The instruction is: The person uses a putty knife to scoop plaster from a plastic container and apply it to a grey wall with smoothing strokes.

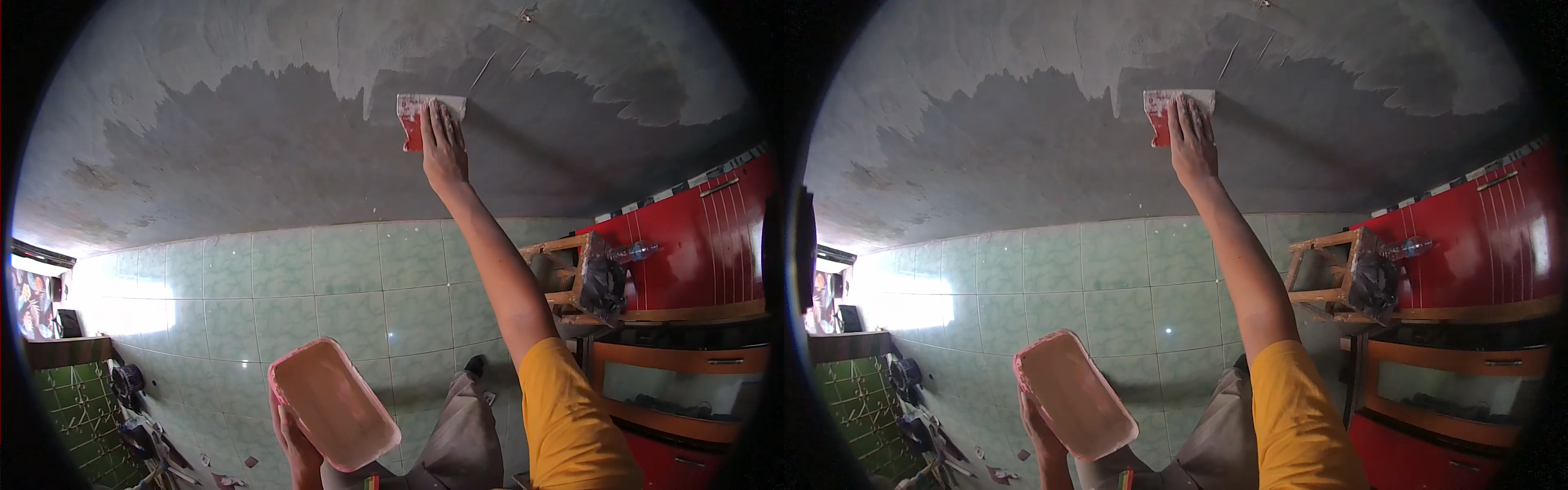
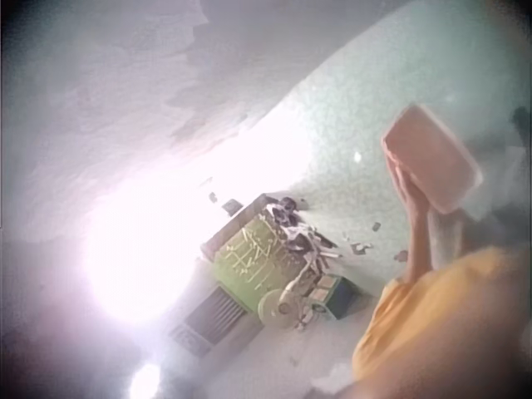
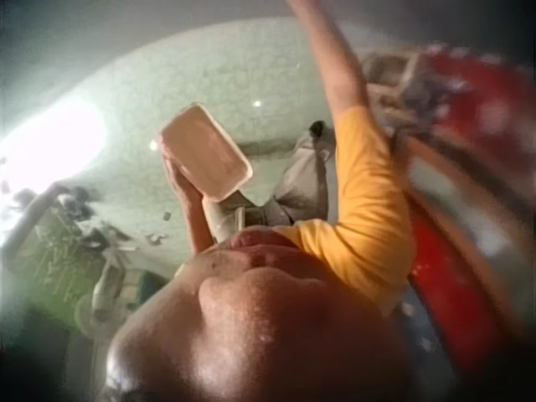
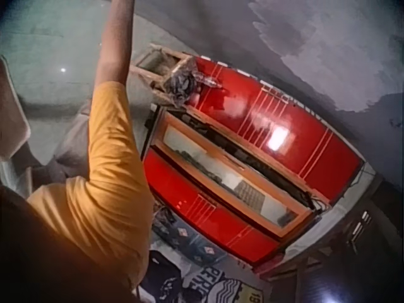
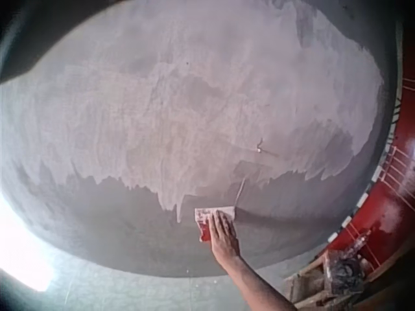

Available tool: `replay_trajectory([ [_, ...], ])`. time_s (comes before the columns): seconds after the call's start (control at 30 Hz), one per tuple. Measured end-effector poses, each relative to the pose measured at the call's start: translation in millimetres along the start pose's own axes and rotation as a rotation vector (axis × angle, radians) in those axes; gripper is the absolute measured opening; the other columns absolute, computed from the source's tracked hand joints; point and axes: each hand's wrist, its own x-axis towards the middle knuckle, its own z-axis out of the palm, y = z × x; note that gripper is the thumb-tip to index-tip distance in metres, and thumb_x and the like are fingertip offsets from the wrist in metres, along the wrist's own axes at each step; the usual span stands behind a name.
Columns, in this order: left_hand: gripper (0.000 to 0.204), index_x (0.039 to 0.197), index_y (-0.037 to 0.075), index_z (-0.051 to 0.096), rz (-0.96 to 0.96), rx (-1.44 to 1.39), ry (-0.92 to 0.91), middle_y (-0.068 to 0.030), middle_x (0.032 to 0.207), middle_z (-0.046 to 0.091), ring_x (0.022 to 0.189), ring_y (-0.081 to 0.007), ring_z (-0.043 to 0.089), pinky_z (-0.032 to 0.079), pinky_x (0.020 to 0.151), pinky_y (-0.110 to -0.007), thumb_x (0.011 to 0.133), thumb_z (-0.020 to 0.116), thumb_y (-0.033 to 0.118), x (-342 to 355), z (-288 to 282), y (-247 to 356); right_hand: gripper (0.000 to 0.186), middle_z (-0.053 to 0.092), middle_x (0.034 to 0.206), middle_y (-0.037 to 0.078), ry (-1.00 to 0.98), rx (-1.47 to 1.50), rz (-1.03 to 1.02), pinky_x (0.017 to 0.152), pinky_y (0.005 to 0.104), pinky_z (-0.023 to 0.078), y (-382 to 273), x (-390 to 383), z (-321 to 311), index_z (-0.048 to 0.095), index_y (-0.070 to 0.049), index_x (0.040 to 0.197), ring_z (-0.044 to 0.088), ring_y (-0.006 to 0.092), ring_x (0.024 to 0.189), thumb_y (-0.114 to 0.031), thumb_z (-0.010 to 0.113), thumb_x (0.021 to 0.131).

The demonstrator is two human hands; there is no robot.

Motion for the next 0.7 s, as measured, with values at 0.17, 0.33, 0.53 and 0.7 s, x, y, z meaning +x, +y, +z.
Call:
replay_trajectory([
  [0.17,0.055,0.142,0.003,0.049,-0.054,-0.159,0.062,-0.0089,0.129,0.057,0.115,-0.0193,0.057,0.049,0.095,-0.035,0.108,0.041,0.046,2.5,-21.9,-2.6,0.061,0.046,0.155,0.016,-0.024,0.135,-0.013,0.118,0.049,0.036,-4.2,-1.6,-37.4,0.039,-0.004,0.154,0.046,0.0351,0.142,-0.002,0.052,0.094],
  [0.33,0.057,0.143,0.004,0.048,-0.024,-0.114,-0.05,-0.0091,0.131,0.057,0.117,-0.0196,0.057,0.049,0.096,-0.035,0.108,0.043,0.047,3.9,-19.4,2.9,0.058,0.046,0.155,0.016,0.297,0.013,-0.017,0.115,0.0507,0.039,49.1,68.1,-113.7,0.043,-0.005,0.152,0.049,0.0371,0.138,-0.001,0.05,0.095],
  [0.53,0.058,0.144,0.003,0.048,-0.027,-0.103,-0.035,-0.0096,0.133,0.056,0.118,-0.02,0.056,0.048,0.097,-0.036,0.108,0.041,0.048,2.5,-8.4,5.1,0.056,0.048,0.153,0.017,0.128,-0.034,0.028,0.117,0.0487,0.037,50.6,21.0,-51.9,0.044,-0.004,0.151,0.046,0.0373,0.14,0.0,0.049,0.095],
  [0.7,0.059,0.143,0.002,0.049,0.035,-0.007,-0.067,-0.01,0.133,0.056,0.118,-0.0208,0.056,0.048,0.098,-0.036,0.108,0.04,0.049,4.7,4.8,6.1,0.06,0.048,0.153,0.017,-0.192,0.071,0.083,0.116,0.0478,0.038,68.4,-51.0,-23.5,0.044,-0.005,0.151,0.048,0.0375,0.139,0.004,0.05,0.092],
])
